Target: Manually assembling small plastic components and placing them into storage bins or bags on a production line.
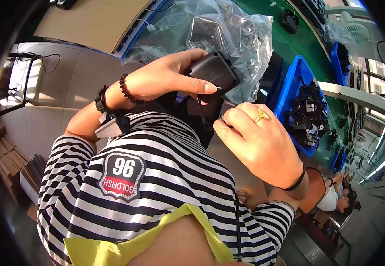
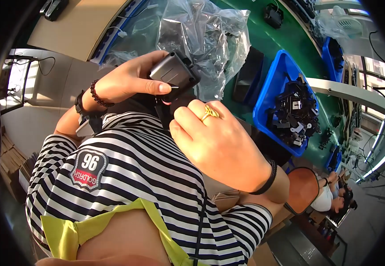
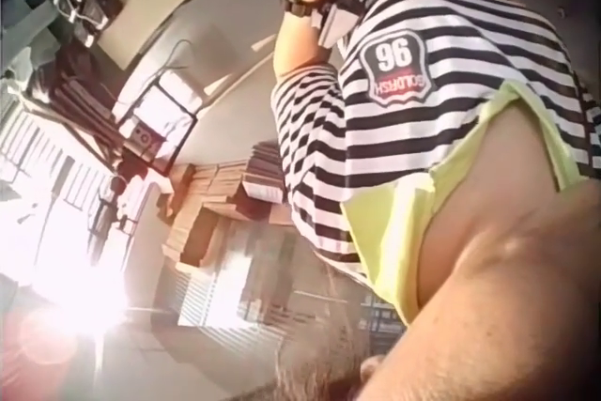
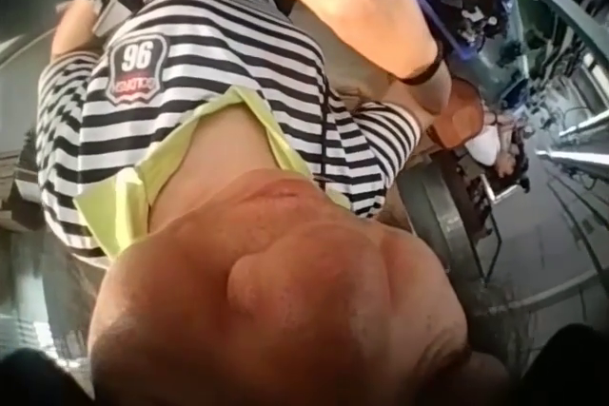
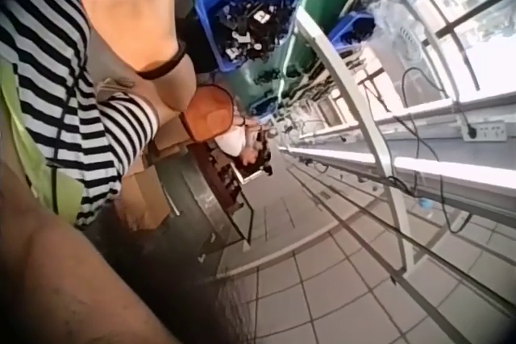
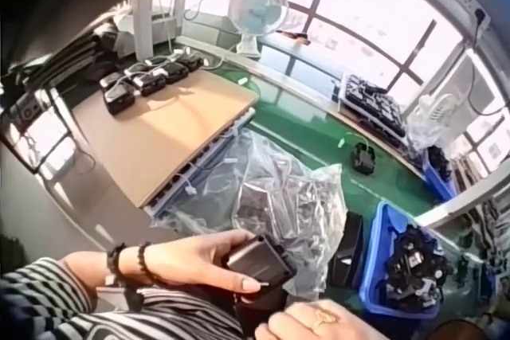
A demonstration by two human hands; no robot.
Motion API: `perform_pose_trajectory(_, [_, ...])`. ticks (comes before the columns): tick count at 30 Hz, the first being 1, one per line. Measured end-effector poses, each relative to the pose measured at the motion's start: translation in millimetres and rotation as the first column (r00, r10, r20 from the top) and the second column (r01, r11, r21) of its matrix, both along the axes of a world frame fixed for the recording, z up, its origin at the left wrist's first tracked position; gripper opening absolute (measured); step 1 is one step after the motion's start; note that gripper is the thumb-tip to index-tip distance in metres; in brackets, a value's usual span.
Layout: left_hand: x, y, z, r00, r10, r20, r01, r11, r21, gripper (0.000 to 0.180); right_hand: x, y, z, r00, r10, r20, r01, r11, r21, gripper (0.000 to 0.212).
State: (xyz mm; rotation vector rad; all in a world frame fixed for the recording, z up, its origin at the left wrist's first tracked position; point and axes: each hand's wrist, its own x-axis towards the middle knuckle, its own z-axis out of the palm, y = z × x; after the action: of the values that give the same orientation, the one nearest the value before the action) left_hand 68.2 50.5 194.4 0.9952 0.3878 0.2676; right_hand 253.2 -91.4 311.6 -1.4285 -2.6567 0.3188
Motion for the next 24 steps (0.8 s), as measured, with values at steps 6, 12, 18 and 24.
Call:
perform_pose_trajectory(6, [-7.5, -3.9, 8.8, 0.986, -0.131, -0.099, 0.128, 0.991, -0.034, 0.076, 1.3, 15.6, -7.4, 0.995, 0.079, 0.065, -0.073, 0.994, -0.084, 0.018])
perform_pose_trajectory(12, [-6.6, -10.6, -6.2, 0.966, -0.249, -0.068, 0.238, 0.961, -0.139, 0.081, 7.3, 23.4, -13.7, 0.994, 0.105, -0.017, -0.106, 0.969, -0.221, 0.018])
perform_pose_trajectory(18, [-6.2, -8.3, -11.0, 0.979, -0.197, 0.042, 0.201, 0.955, -0.218, 0.079, 17.6, 31.8, -12.0, 0.985, 0.094, -0.148, -0.123, 0.972, -0.201, 0.022])
perform_pose_trajectory(24, [-0.3, -7.5, -3.4, 0.994, -0.002, 0.106, 0.037, 0.942, -0.334, 0.075, 14.2, 14.3, -66.1, 0.784, -0.178, -0.595, 0.262, 0.963, 0.057, 0.036])
